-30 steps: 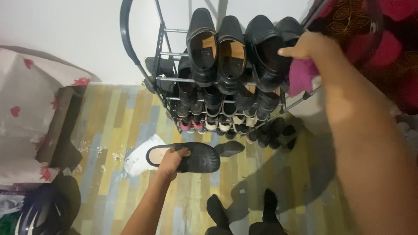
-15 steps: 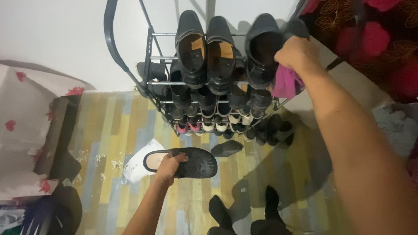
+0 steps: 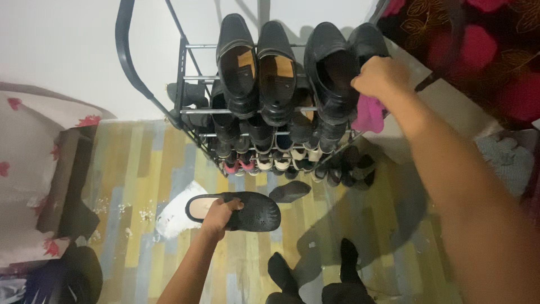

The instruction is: The person wipes several pairs of shoes on a multi-tier shoe rack using a pink cloth. They remove each shoe, wipe the exterior and sole, and return it to the rack.

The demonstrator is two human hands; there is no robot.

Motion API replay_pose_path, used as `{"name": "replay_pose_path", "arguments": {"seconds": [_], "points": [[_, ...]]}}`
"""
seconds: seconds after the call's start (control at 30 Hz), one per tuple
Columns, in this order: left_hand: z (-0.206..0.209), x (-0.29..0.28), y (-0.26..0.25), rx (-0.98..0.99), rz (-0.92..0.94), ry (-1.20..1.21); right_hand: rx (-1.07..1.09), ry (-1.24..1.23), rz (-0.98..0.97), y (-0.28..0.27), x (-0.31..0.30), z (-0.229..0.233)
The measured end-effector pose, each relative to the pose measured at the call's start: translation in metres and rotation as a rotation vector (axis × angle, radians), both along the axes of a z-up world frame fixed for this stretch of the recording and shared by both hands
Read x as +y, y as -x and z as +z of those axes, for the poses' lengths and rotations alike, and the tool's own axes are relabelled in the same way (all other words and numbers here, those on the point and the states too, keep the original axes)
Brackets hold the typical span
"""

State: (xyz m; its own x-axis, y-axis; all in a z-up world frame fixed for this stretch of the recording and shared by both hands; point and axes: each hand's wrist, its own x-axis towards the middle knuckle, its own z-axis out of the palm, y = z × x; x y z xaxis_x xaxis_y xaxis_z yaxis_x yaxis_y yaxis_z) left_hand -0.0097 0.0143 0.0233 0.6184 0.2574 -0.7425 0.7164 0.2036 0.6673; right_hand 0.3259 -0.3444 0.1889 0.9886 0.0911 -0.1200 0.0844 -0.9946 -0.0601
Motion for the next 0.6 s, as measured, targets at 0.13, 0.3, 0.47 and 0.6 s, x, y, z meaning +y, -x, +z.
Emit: {"name": "replay_pose_path", "arguments": {"seconds": [0.13, 0.3, 0.47, 0.6], "points": [[-0.008, 0.003, 0.005, -0.105, -0.042, 0.006, -0.021, -0.042, 0.037, -0.009, -0.003, -0.008], [-0.012, 0.007, 0.004, -0.043, 0.004, 0.0, 0.038, 0.075, 0.059, -0.023, -0.002, -0.014], [-0.022, 0.006, 0.003, -0.036, -0.026, -0.031, -0.034, 0.156, 0.2, -0.001, 0.017, 0.044], [-0.039, 0.007, 0.002, -0.138, -0.037, -0.031, 0.018, 0.001, 0.344, 0.025, 0.098, 0.088]]}}
